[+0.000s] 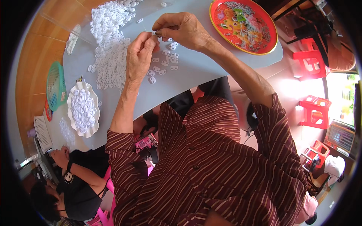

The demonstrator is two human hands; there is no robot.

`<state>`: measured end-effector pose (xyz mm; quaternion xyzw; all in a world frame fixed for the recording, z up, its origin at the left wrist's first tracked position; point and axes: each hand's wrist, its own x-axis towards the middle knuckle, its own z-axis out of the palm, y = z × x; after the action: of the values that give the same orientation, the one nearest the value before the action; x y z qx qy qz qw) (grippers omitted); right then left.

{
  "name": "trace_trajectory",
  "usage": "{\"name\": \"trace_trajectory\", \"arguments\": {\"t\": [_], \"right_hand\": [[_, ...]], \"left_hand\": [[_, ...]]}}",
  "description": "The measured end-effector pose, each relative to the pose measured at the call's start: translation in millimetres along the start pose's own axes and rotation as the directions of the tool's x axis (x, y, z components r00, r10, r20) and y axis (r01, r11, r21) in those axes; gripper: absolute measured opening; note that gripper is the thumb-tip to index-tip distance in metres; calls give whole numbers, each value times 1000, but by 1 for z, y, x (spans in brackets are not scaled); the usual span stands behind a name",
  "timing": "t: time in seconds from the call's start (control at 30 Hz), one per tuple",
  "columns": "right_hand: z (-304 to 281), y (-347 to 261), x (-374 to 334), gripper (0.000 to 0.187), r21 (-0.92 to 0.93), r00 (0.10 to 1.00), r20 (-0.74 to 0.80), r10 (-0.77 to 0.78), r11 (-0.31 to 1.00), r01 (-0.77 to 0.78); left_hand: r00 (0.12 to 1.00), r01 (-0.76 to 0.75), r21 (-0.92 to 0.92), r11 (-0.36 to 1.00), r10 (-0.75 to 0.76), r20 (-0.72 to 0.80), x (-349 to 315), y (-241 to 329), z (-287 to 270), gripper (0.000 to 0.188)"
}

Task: Assembling small white plastic components by hand at a table.

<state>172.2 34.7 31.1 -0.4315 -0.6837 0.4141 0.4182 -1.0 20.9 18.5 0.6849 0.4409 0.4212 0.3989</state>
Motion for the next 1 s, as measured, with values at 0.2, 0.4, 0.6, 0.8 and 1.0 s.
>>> {"name": "trace_trajectory", "arguments": {"t": [0.2,0.4,0.6,0.8,1.0], "right_hand": [[-4,1,-6,17,-88,993,21,-120,989,121],[-28,6,-17,17,-201,981,-107,-162,970,138],[-128,29,-35,14,-585,970,-172,-171,810,39],[-144,11,-54,14,-770,971,161,-175,593,235],[-131,30,-55,15,-773,981,149,-123,604,193]], "left_hand": [[995,70,67,995,-74,69,3,4,-4,24],[999,24,-28,999,-23,45,1,-3,4,22],[998,39,-160,986,-30,55,-2,-7,7,20],[996,37,-162,986,-23,85,-7,-1,8,18],[997,22,-153,988,-11,75,-10,-7,7,18]]}}
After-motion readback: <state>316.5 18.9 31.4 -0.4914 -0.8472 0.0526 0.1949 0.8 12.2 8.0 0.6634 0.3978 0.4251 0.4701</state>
